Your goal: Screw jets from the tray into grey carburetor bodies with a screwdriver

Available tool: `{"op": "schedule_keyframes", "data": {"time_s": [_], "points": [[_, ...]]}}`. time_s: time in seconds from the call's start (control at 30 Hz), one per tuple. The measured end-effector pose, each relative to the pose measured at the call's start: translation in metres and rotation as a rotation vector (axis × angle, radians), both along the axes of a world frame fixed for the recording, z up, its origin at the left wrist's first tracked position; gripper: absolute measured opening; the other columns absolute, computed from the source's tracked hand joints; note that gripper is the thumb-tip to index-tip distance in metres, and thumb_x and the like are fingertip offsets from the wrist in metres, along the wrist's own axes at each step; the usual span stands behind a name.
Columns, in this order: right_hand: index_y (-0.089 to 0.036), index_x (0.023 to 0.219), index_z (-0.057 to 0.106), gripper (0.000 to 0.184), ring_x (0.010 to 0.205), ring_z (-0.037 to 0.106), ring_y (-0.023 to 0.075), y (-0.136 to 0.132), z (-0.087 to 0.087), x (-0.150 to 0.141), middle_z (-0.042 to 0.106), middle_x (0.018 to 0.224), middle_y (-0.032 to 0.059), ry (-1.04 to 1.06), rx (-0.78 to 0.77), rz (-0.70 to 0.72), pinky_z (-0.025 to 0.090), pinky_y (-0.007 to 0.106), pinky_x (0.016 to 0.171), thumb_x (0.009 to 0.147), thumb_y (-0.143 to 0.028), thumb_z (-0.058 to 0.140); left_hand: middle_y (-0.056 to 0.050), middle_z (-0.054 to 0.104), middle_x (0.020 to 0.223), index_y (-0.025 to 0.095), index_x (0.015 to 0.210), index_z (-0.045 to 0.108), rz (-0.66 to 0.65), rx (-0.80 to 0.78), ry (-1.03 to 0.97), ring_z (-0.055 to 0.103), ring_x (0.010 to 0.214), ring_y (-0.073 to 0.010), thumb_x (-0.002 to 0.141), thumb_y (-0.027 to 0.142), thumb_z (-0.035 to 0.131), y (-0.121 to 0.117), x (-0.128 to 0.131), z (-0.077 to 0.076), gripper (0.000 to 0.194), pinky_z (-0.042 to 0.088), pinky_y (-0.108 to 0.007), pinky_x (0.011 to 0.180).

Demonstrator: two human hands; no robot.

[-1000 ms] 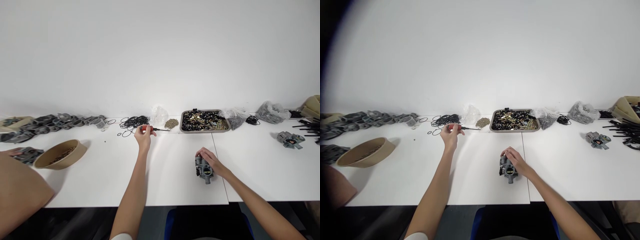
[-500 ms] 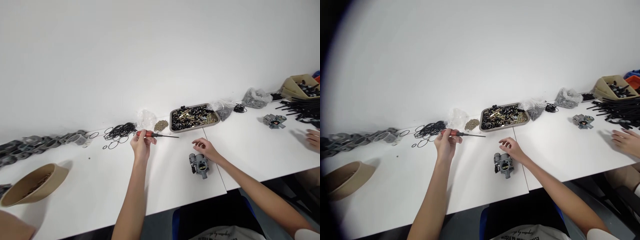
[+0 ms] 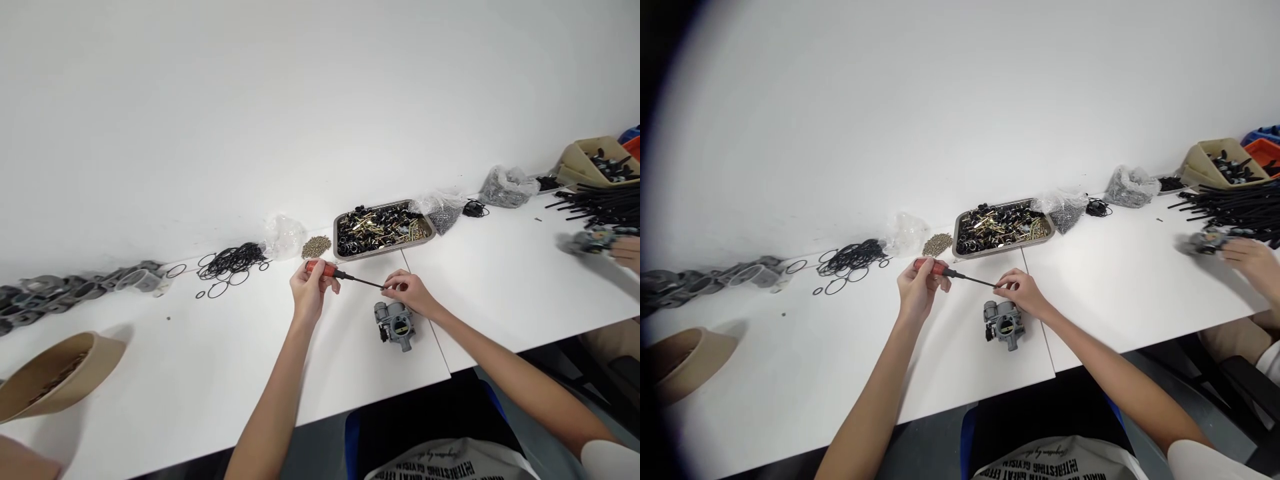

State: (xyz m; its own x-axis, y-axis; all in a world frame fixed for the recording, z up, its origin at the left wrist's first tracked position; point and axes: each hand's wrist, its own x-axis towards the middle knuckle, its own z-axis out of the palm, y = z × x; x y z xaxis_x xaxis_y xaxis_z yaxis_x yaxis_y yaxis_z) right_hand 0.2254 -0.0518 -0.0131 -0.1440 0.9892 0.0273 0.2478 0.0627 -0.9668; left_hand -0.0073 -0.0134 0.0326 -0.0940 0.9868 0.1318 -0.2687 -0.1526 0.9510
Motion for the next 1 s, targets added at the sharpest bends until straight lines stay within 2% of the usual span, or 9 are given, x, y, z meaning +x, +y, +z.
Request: {"op": "schedule_keyframes", "data": {"time_s": [0.17,0.5,0.7,1.0], "points": [[-0.019,0.077,0.076,0.032,0.066,0.051,0.012,0.0,0.001,-0.001,0.065,0.095,0.0068,-0.005,0.016,-0.002,0.046,0.032,0.067,0.071,-0.051,0.078,-0.003,0.068,0.071,0.017,0.082,0.053,-0.013,-0.01,0.001,0.053,0.035,-0.0119,0.076,0.043,0.076,0.0,0.0,0.001,0.035,0.044,-0.029,0.037],[-0.018,0.078,0.076,0.024,0.067,0.051,0.0117,0.0,0.002,0.001,0.064,0.094,0.0063,-0.026,0.011,-0.002,0.044,0.032,0.068,0.076,-0.043,0.076,-0.003,0.068,0.07,0.017,0.08,0.054,0.001,-0.009,-0.008,0.053,0.034,-0.0131,0.072,0.045,0.078,-0.002,0.002,0.003,0.038,0.044,-0.03,0.036],[-0.019,0.075,0.075,0.025,0.068,0.052,0.0129,0.001,0.001,0.001,0.064,0.092,0.0061,-0.024,0.015,0.001,0.045,0.032,0.069,0.075,-0.043,0.076,-0.003,0.068,0.071,0.017,0.082,0.053,-0.002,0.001,-0.004,0.054,0.034,-0.0126,0.075,0.044,0.076,-0.003,0.004,0.001,0.036,0.046,-0.03,0.036],[-0.018,0.067,0.071,0.02,0.072,0.056,0.0151,0.001,0.0,0.001,0.064,0.089,0.006,-0.005,0.004,-0.034,0.046,0.033,0.07,0.072,-0.037,0.077,-0.004,0.068,0.075,0.016,0.086,0.056,-0.049,0.004,-0.047,0.064,0.046,-0.0163,0.077,0.04,0.075,-0.007,0.011,-0.002,0.033,0.053,-0.031,0.044]]}}
